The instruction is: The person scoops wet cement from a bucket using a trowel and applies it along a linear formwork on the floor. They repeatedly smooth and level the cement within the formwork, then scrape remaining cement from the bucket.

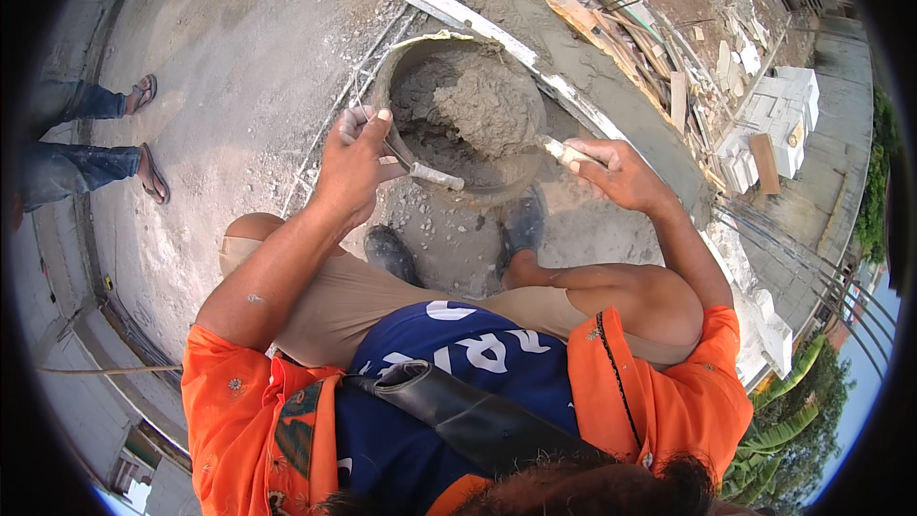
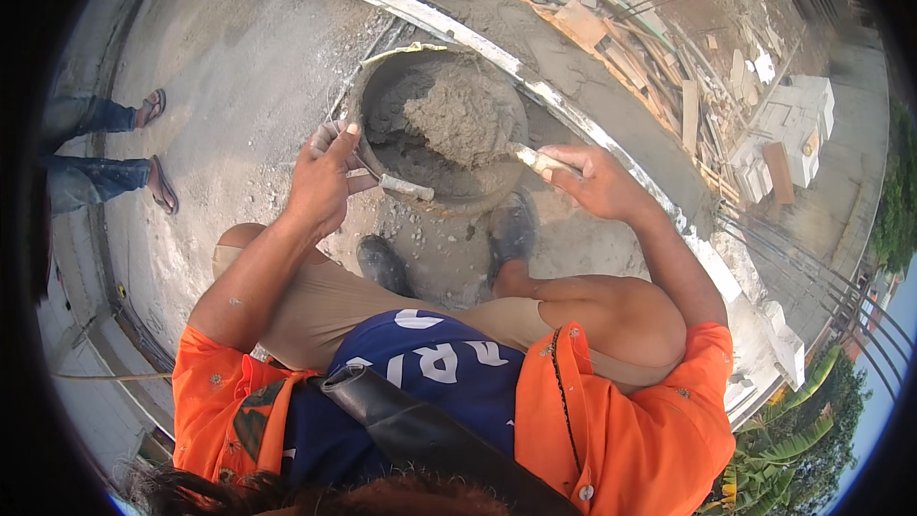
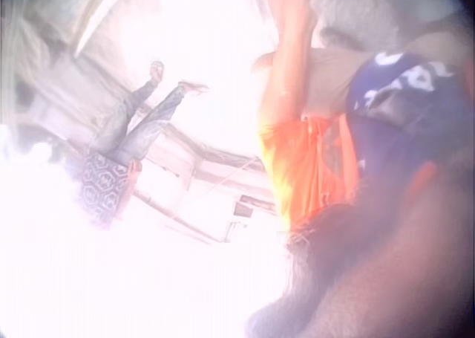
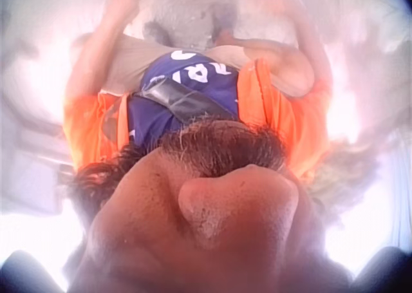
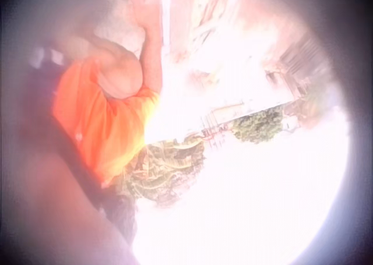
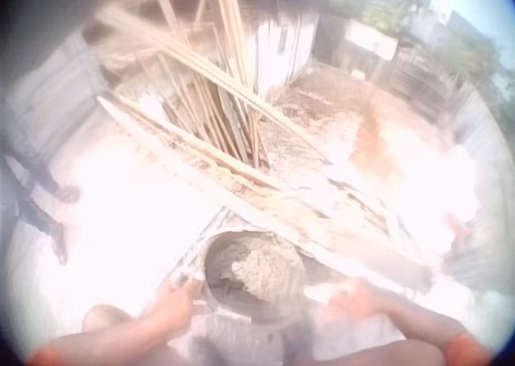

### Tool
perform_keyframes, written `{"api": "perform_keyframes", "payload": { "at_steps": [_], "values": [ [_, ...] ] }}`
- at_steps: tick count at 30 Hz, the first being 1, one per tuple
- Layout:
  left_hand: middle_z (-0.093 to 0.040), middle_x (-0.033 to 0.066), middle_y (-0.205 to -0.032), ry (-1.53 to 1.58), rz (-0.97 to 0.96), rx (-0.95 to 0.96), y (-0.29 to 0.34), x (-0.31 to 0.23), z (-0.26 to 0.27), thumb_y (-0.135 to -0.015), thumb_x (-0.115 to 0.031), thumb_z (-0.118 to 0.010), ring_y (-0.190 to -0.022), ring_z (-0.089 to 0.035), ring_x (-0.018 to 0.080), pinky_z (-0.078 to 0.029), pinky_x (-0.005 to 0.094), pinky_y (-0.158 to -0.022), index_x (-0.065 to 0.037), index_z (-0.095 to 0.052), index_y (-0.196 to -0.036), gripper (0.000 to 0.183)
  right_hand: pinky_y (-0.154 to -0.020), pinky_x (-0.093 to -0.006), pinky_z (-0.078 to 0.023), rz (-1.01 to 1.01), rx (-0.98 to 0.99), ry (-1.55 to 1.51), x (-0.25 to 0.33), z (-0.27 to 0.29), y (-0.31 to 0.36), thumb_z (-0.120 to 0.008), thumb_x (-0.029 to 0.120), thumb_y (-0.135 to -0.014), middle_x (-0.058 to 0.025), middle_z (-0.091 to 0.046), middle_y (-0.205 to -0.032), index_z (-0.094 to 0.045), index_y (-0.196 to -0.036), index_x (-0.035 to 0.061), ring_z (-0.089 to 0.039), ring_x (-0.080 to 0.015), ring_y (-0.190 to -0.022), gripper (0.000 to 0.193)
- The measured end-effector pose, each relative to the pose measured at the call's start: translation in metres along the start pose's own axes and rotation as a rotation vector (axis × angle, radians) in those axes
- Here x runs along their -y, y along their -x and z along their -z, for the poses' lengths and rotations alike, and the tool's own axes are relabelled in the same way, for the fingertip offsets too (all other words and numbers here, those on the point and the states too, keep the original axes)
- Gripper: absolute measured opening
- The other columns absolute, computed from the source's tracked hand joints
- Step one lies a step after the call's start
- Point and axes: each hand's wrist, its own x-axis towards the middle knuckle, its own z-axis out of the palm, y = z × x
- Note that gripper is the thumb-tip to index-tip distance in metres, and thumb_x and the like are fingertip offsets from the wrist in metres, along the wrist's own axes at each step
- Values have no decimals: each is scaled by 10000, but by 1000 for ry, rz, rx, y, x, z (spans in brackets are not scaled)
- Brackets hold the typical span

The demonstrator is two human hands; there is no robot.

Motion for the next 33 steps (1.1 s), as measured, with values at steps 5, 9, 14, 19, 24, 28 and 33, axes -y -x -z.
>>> {"api": "perform_keyframes", "payload": {
  "at_steps": [5, 9, 14, 19, 24, 28, 33],
  "values": [
    [-645, 52, -1233, -20, 68, -97, 0, -4, 12, -1194, -314, -559, -1099, -651, 185, -595, 450, -919, -92, -582, -1358, 277, -746, -332, -571, 53, -355, 101, -20, 38, -4, -719, 292, -1111, -53, -778, -1041, -693, -1539, 56, -698, -127, -866, 489],
    [-602, 73, -1403, -42, 142, -188, -17, 6, 43, -1169, -278, -564, -1209, -622, 244, -556, 531, -1014, -49, -538, -1514, 415, -928, -458, -597, 339, -908, 738, -68, 46, -55, -708, 280, -1084, -158, -802, -1201, -707, -1518, 101, -761, -349, -1062, 469],
    [-589, 103, -1458, -33, 169, -227, -15, 2, 44, -1144, -289, -590, -1244, -608, 276, -537, 565, -1043, -24, -516, -1570, 507, -966, -507, -587, 191, -991, 771, -71, 35, -69, -741, 317, -1057, -167, -761, -1254, -722, -1452, 93, -729, -419, -1151, 455],
    [-584, 116, -1468, -21, 155, -165, -17, 4, 45, -1132, -305, -620, -1272, -592, 295, -528, 583, -1055, 4, -542, -1545, 522, -718, -435, -595, -67, -983, 86, -111, 37, -48, -691, 436, -1101, -96, -729, -975, -709, -1407, 114, -718, -269, -806, 444],
    [-608, 114, -1439, -27, 173, -171, -12, -7, 33, -1126, -308, -634, -1274, -589, 293, -538, 561, -1042, 5, -553, -1529, 517, -565, -362, -544, -353, -656, -663, -102, 33, -42, -621, 520, -1132, -51, -665, -872, -680, -1297, 100, -614, -154, -647, 455],
    [-624, 130, -1415, -55, 154, -181, -16, 1, 38, -1125, -304, -635, -1253, -612, 303, -558, 557, -1026, 21, -548, -1520, 519, -576, -389, -561, -301, -501, -749, -90, 17, -92, -572, 519, -1150, -82, -652, -905, -593, -1393, 69, -630, -184, -682, 512],
    [-623, 166, -1414, -82, 135, -144, -19, -4, 33, -1130, -294, -618, -1191, -659, 319, -603, 527, -963, 57, -543, -1501, 516, -591, -434, -578, -209, -375, -629, -19, 3, -154, -509, 527, -1177, -88, -625, -927, -530, -1484, 54, -598, -196, -680, 564]
  ]
}}
